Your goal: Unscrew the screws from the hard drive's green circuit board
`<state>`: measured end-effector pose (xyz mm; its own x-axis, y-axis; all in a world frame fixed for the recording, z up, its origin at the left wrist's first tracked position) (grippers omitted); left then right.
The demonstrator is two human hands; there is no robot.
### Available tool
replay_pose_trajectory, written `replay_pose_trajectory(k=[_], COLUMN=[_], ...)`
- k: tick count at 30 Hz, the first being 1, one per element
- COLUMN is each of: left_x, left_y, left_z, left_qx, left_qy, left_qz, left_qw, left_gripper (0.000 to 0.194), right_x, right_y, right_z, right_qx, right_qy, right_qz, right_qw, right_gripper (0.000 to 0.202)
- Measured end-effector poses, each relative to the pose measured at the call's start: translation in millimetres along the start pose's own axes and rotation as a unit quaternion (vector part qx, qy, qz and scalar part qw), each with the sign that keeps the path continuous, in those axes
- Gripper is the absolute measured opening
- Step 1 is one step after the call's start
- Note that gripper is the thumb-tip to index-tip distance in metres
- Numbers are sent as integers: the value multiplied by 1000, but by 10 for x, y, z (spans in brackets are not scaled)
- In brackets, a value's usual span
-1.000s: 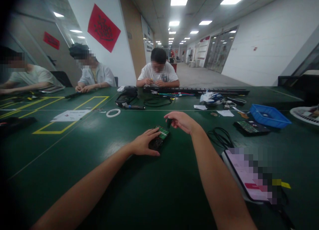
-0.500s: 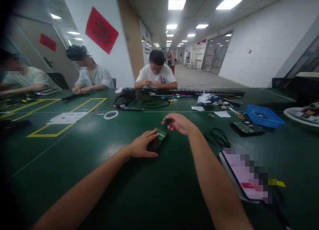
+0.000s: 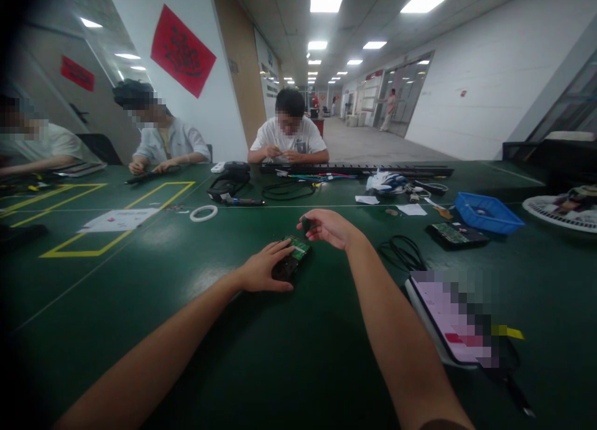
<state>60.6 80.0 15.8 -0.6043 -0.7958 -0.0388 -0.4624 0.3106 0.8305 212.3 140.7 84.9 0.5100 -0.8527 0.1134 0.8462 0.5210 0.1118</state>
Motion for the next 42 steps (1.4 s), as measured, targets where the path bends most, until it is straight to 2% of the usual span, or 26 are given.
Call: replay_pose_trajectory(k=[6,11,19,25,33,42], left_x=[-4,-9,3,5,-7,-1], left_y=[2,-1,11,11,-1,-5], left_z=[7,7,-13,-10,-5,-7], left_qx=[-3,-1,4,-1,-4,-22], left_qy=[1,4,1,4,0,12], left_qz=[5,3,1,4,8,12], left_qw=[1000,1000,1000,1000,1000,1000], left_gripper=[112,113,112,113,114,115], right_x=[22,20,-1,9,16,-10], right_y=[-28,-49,51,109,165,141], right_z=[51,58,74,109,140,123], right_qx=[-16,-10,45,70,100,86], right_qy=[9,14,32,35,49,56], right_qz=[13,21,-24,-32,-66,-65], right_qw=[1000,1000,998,996,992,993], right_gripper=[25,21,14,23,13,12])
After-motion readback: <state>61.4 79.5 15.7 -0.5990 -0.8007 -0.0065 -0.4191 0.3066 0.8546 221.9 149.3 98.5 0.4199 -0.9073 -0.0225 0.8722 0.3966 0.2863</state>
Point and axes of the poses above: each hand's wrist, its own x-axis away from the middle knuckle, its own y-axis out of the back of the hand, z = x × y, the point moved 9 cm from there along -x, towards the middle knuckle, and after that the axes turned 13 degrees about x, right-handed, at the moved point
